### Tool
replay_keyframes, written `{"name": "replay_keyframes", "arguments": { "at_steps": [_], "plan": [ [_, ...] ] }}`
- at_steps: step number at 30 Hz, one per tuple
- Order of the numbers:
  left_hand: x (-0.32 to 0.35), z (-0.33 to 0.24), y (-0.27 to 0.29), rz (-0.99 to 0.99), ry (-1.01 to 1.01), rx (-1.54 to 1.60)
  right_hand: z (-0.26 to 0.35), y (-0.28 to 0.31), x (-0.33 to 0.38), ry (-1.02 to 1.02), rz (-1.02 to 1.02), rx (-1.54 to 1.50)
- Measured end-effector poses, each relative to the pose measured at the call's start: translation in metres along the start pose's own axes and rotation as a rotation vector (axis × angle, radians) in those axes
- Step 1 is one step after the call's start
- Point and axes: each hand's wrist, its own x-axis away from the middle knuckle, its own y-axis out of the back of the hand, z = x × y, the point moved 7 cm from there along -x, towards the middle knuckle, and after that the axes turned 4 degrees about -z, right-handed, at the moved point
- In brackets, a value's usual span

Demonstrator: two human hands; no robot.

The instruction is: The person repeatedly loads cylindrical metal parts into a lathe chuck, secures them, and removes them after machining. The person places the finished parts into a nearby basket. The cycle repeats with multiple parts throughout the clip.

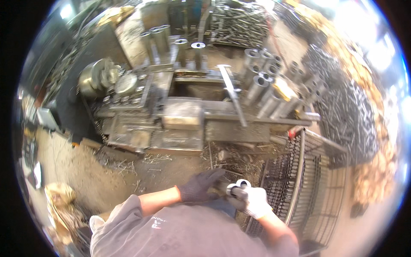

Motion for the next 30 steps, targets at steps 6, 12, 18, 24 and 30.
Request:
{"name": "replay_keyframes", "arguments": {
  "at_steps": [6,12,18,24,30],
  "plan": [
    [0.133,0.088,0.162,-0.214,0.434,0.134,0.158,0.05,-0.154,0.479,-0.177,-0.413],
    [0.19,0.199,0.315,-1.011,0.455,0.375,0.179,0.172,-0.283,0.505,-0.802,-0.083],
    [0.128,0.255,0.36,-0.74,0.251,0.343,0.155,0.14,-0.53,0.325,-0.696,0.051],
    [0.123,0.282,0.402,-1.068,0.367,0.029,0.114,0.028,-0.669,0.089,-0.394,0.218],
    [0.131,0.273,0.407,-0.849,0.255,0.089,0.116,0.025,-0.689,0.048,-0.365,0.338]
  ]
}}
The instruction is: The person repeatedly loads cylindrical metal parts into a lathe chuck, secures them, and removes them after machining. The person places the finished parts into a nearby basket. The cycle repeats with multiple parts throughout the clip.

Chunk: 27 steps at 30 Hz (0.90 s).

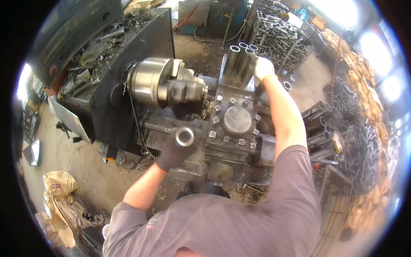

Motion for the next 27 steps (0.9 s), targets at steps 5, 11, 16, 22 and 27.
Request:
{"name": "replay_keyframes", "arguments": {
  "at_steps": [5,11,16,22,27],
  "plan": [
    [0.03,0.026,-0.05,0.229,0.01,0.037,0.093,0.051,0.015,0.197,0.229,-0.076],
    [0.032,0.04,-0.058,0.302,0.08,0.075,0.194,-0.031,0.078,0.233,1.139,-0.297],
    [0.052,0.027,-0.009,0.274,0.109,0.077,0.186,-0.015,0.068,0.526,0.781,-0.359],
    [0.04,-0.008,0.075,-0.095,-0.351,-0.052,0.109,0.094,0.003,-0.21,-0.432,-0.978],
    [-0.061,-0.048,0.06,-0.232,-0.576,-0.495,0.169,0.008,-0.014,0.326,0.48,-0.403]
  ]
}}
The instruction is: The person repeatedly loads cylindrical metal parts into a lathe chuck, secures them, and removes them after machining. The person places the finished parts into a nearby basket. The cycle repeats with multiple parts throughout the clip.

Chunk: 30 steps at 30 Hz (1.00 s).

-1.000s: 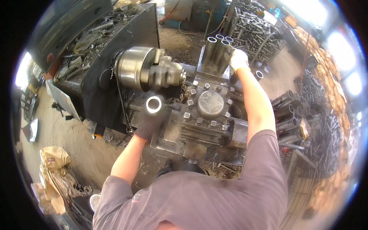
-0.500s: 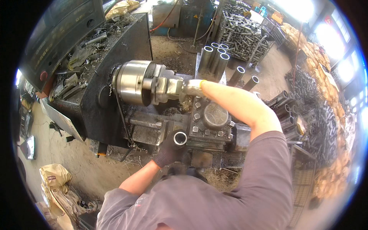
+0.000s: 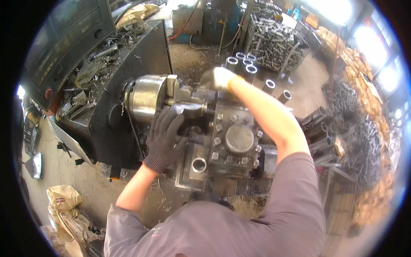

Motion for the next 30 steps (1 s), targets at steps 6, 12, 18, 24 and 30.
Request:
{"name": "replay_keyframes", "arguments": {
  "at_steps": [6,12,18,24,30],
  "plan": [
    [-0.071,-0.014,-0.087,-0.025,-0.242,-0.214,-0.022,-0.102,0.015,-0.039,0.378,-0.203],
    [-0.068,0.009,-0.16,0.075,-0.172,-0.361,-0.043,-0.101,0.021,0.144,0.49,-0.413],
    [-0.064,0.008,-0.148,-0.046,-0.187,-0.352,-0.088,-0.12,0.022,-0.06,0.691,-0.552],
    [-0.066,0.008,-0.153,0.059,-0.125,-0.339,-0.175,-0.148,0.11,-0.531,0.885,-1.045],
    [-0.037,-0.006,-0.055,0.097,0.077,0.242,-0.185,-0.103,0.161,-0.131,0.131,0.323]
  ]
}}
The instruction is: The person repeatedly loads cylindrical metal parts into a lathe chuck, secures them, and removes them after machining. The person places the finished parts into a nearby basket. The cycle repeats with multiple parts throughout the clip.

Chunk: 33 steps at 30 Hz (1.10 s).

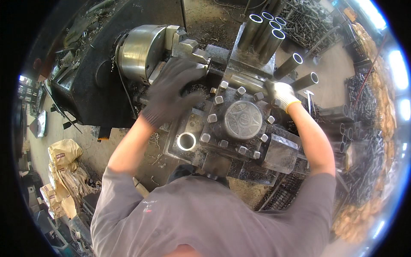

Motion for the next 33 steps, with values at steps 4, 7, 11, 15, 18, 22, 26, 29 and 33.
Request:
{"name": "replay_keyframes", "arguments": {
  "at_steps": [4,7,11,15,18,22,26,29,33],
  "plan": [
    [0.102,-0.02,0.014,0.119,0.352,0.617,0.034,0.089,0.008,-0.077,-0.124,-0.242],
    [0.141,-0.022,-0.038,0.405,0.527,0.353,0.126,0.194,0.02,0.397,-0.449,-0.493],
    [0.086,-0.006,-0.04,0.256,0.91,0.83,0.256,0.255,0.052,0.785,-0.483,-0.024],
    [0.006,-0.016,-0.011,0.626,0.715,0.692,0.254,0.233,0.029,0.768,-0.475,0.499],
    [0.017,0.001,0.031,0.367,0.642,0.132,0.16,0.22,0.012,0.313,-0.353,0.11],
    [0.132,0.053,0.024,0.277,1.089,0.299,0.096,0.148,-0.015,-0.087,-0.059,0.11],
    [0.275,0.111,0.031,-0.15,1.21,0.635,0.09,0.096,-0.028,-0.015,0.026,-0.078],
    [0.383,0.177,0.06,-0.044,1.204,0.093,0.086,0.069,-0.04,0.002,0.063,-0.236],
    [0.481,0.235,0.132,-0.67,1.244,0.251,0.092,0.057,-0.054,0.126,0.052,-0.424]
  ]
}}
